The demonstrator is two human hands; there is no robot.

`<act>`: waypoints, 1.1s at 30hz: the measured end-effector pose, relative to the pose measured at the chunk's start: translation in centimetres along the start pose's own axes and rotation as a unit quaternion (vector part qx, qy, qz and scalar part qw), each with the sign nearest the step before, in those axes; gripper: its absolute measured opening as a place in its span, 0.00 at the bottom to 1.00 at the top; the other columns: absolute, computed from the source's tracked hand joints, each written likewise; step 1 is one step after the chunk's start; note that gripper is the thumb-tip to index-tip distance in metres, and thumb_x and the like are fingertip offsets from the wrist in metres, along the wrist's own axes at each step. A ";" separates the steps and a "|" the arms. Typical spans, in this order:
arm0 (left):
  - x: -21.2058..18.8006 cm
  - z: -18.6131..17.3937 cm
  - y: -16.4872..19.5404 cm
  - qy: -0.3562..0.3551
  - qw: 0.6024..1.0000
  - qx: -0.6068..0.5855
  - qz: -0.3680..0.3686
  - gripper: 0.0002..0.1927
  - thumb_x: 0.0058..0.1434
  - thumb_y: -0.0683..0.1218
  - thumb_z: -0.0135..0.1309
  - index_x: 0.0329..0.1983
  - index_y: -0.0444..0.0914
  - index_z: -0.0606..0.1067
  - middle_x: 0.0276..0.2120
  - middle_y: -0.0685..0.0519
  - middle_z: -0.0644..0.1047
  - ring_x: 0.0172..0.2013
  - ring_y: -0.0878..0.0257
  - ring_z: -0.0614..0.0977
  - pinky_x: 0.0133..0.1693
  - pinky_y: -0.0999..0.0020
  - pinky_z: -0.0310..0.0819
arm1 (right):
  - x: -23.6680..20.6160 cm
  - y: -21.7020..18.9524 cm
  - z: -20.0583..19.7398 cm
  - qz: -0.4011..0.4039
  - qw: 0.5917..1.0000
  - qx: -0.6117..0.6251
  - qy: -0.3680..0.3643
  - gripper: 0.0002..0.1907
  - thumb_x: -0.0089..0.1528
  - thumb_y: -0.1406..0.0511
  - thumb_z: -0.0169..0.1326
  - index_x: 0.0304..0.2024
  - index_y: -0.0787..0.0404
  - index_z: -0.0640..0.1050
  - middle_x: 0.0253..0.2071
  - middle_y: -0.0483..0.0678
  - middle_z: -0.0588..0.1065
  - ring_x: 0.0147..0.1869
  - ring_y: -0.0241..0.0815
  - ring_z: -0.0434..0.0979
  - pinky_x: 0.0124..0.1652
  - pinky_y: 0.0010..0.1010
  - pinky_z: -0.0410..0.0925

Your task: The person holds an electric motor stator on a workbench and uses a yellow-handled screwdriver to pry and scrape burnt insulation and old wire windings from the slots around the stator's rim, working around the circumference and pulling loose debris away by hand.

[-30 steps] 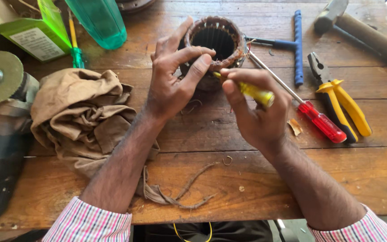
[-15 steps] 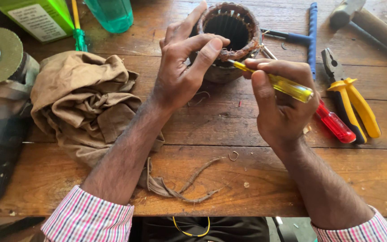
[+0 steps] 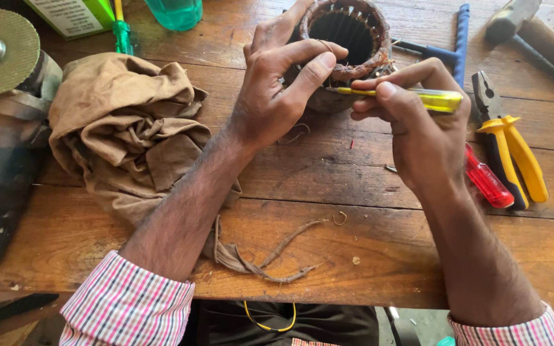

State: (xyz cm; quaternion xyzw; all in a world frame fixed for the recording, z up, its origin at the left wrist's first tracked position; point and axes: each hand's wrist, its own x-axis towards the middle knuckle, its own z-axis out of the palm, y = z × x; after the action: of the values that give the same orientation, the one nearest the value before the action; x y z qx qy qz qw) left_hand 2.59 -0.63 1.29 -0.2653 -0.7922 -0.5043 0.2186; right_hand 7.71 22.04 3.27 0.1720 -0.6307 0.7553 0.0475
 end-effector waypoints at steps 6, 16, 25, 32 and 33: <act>0.2 0.0 -0.1 -0.003 1.000 -0.006 0.001 0.14 0.74 0.53 0.52 0.51 0.46 0.85 0.72 0.44 0.68 0.71 0.51 0.66 0.74 0.50 0.50 | 0.6 -0.9 -0.5 0.060 0.992 0.099 -0.051 0.02 0.70 0.75 0.50 0.41 0.71 0.74 0.43 0.63 0.78 0.41 0.49 0.84 0.41 0.38 0.79; -0.1 0.2 0.1 0.004 1.000 0.000 -0.010 0.15 0.74 0.54 0.50 0.53 0.46 0.84 0.72 0.45 0.68 0.71 0.51 0.65 0.74 0.51 0.48 | -1.6 -1.7 3.5 -0.156 0.971 -0.181 -0.001 0.03 0.73 0.74 0.50 0.46 0.69 0.69 0.41 0.57 0.80 0.39 0.39 0.84 0.41 0.29 0.80; 0.0 0.2 -0.2 -0.003 1.000 0.007 -0.009 0.16 0.74 0.55 0.50 0.53 0.46 0.84 0.72 0.45 0.67 0.71 0.50 0.65 0.73 0.49 0.48 | -0.7 -1.2 2.5 -0.149 0.974 -0.149 0.077 0.04 0.74 0.74 0.49 0.48 0.69 0.67 0.44 0.58 0.79 0.43 0.41 0.84 0.46 0.31 0.81; -0.1 0.2 -0.6 -0.010 1.000 0.010 -0.006 0.17 0.74 0.56 0.49 0.53 0.47 0.85 0.73 0.44 0.65 0.72 0.50 0.63 0.73 0.48 0.46 | 0.0 -0.2 1.7 -0.145 0.970 -0.194 0.007 0.04 0.77 0.74 0.50 0.48 0.71 0.68 0.44 0.63 0.80 0.45 0.45 0.85 0.46 0.34 0.82; -0.1 0.2 -0.5 -0.014 1.000 0.010 -0.012 0.17 0.73 0.56 0.49 0.52 0.47 0.85 0.73 0.44 0.66 0.71 0.51 0.64 0.73 0.49 0.46 | 0.0 -0.2 1.6 -0.128 0.974 -0.188 0.000 0.04 0.77 0.74 0.50 0.48 0.71 0.69 0.43 0.64 0.80 0.44 0.46 0.85 0.46 0.34 0.82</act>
State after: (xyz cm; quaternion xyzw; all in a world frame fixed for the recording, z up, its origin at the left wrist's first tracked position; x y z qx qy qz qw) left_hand 2.28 -0.65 0.78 -0.2604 -0.8033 -0.4954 0.2036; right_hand 8.06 20.56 3.69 0.2390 -0.7338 0.6112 0.1755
